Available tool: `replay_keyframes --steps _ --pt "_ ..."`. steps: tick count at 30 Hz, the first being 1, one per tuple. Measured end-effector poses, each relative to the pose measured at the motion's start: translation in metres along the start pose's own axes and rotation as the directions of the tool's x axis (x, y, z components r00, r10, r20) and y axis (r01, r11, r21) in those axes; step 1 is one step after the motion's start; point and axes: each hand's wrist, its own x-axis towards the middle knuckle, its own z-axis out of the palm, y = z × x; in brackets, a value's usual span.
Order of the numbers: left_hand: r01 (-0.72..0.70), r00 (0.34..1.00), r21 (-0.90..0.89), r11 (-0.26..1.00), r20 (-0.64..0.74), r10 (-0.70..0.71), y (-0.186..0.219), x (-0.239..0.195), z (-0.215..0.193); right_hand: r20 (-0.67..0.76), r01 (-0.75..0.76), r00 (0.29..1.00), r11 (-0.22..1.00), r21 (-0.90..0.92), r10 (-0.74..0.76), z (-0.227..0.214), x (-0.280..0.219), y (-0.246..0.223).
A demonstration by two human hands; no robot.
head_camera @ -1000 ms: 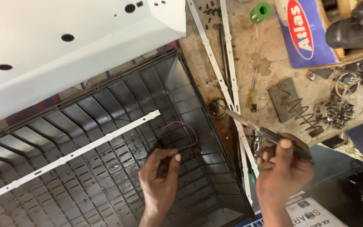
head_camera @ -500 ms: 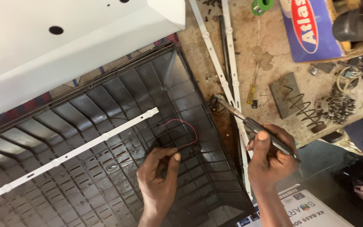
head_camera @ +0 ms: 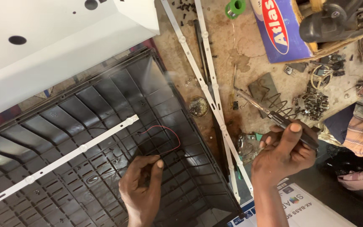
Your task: The person aligns and presses a white LED strip onto the back of a TV panel, then flips the panel to access the interior. They use a soldering iron to attach wires to the LED strip terminals inside the TV chassis.
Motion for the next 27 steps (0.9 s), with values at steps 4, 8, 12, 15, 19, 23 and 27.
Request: replay_keyframes --steps 4,8,12,15,19,23,27 --pt "0.013 1.0 0.008 1.0 0.014 -0.013 -0.002 -0.001 -0.001 0.027 0.01 1.0 0.999 -0.031 -0.01 0.001 0.001 0.0" --pt "0.032 0.999 0.048 0.998 0.003 -0.032 -0.002 0.0 0.0 0.059 0.012 0.998 1.0 -0.013 -0.011 0.001 0.003 0.003" --pt "-0.009 1.0 0.031 0.999 0.008 0.008 -0.002 -0.001 0.0 0.052 -0.004 0.999 1.0 0.011 0.004 0.002 0.003 0.006" --pt "-0.012 1.0 0.032 0.999 0.009 0.012 -0.001 0.0 0.001 0.058 -0.012 0.998 1.0 0.017 0.011 0.003 0.005 0.007" --pt "-0.005 1.0 0.013 1.0 0.012 0.005 0.001 0.0 0.001 0.067 -0.006 0.998 1.0 0.007 0.006 0.004 0.005 0.007" --pt "0.002 1.0 0.051 0.999 0.007 -0.002 0.001 0.0 0.001 0.083 -0.006 0.997 1.0 0.02 0.004 0.004 0.005 0.008" --pt "-0.022 1.0 0.047 0.999 0.008 0.021 0.001 0.001 0.0 0.087 0.0 0.996 1.0 0.003 0.0 0.003 0.004 0.01"
